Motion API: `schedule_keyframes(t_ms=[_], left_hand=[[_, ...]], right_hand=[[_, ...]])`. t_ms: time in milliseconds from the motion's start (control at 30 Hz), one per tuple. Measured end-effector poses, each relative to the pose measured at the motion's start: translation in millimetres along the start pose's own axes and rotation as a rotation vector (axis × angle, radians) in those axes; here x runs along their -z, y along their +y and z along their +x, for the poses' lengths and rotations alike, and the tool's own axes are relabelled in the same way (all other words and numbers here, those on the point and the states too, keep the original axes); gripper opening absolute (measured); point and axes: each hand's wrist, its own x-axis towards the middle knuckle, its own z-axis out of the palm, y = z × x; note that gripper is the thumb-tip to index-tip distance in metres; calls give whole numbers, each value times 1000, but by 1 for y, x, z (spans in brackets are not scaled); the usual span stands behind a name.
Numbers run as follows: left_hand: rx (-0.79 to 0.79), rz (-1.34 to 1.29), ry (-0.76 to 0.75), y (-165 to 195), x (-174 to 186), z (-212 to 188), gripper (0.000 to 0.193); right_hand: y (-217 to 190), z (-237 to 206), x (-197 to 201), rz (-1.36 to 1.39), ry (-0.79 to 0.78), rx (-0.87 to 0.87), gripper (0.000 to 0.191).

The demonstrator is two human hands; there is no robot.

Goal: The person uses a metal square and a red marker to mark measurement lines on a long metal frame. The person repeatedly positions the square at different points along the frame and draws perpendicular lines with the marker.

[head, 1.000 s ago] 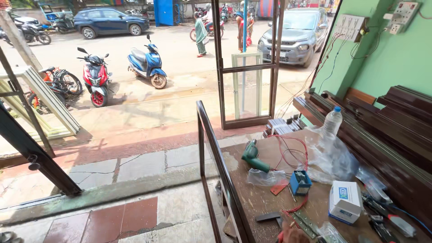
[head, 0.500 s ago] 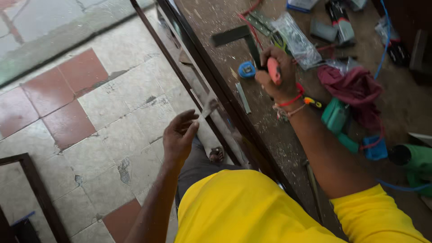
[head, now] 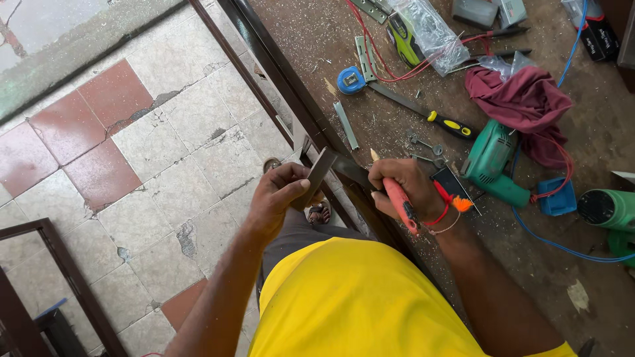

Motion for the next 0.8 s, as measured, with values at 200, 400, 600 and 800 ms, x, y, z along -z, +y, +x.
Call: schedule_keyframes(t_ms=[200,400,600,800], left_hand=[[-114,97,-15,15,-42,-26,51],[-579,1368,170,-15,-60,-17,56],[-565,1411,135,-41,-67,-5,50],[-328,1059,239,-44,-77,0,29]], right_hand=[[-36,-3,13,-349,376,249,23],[-16,-27,-7,-55,639,-84,18],[1,-40,-42,-48,516,-185,20],[13,-50,-54,-72,450,-209,31]])
